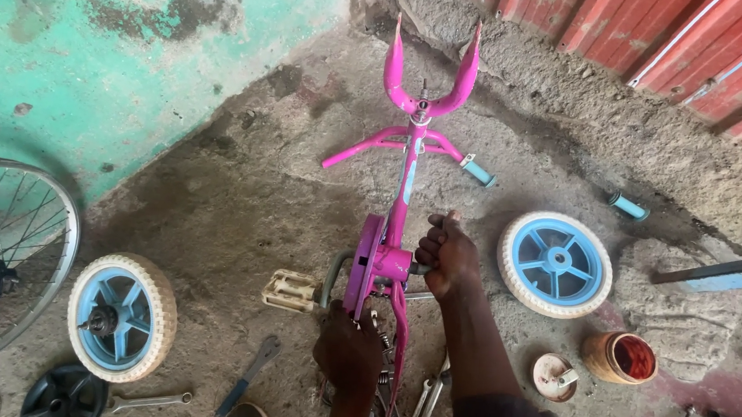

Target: Installing and securing crankset components and pedals on a small bicycle frame using a wrench.

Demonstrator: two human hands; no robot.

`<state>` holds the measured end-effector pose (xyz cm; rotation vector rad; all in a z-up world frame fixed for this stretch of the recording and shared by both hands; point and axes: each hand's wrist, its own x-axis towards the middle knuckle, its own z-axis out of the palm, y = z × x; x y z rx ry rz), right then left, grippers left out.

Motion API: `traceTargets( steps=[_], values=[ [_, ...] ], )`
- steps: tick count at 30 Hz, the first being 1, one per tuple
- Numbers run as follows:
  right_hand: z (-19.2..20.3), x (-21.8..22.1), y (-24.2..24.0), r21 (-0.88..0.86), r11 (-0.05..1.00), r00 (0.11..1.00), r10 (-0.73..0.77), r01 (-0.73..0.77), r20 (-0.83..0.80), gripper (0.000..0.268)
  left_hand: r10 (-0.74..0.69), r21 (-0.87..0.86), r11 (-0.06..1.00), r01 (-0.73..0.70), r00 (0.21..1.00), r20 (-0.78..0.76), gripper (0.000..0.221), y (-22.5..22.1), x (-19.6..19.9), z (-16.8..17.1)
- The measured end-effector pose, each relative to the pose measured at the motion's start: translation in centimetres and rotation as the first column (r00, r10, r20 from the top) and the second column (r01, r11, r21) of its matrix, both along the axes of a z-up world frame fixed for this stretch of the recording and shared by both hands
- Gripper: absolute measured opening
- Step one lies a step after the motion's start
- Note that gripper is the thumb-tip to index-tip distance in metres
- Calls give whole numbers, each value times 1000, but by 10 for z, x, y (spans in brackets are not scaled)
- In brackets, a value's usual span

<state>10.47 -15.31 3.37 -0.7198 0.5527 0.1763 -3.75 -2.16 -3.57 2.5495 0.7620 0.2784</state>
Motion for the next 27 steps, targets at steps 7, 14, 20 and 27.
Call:
traceTargets(
  steps=[7,14,20,27],
  values=[
    [-81,-9,-18,42,990,930,139,-132,-341,49,9,-61,998,-9,1000,-5,29,0,0,6],
    [-34,-51,-4,-234,954,967,139,-189,-215,41,85,-345,937,53,924,372,36,-4,2,51],
    [17,-77,-7,-422,875,971,213,-239,-108,48,-170,-406,813,417,838,519,53,16,9,53],
    [-64,-85,-66,-220,975,971,-38,-14,-234,43,-269,-891,398,221,956,117,41,85,10,24]
  ],
)
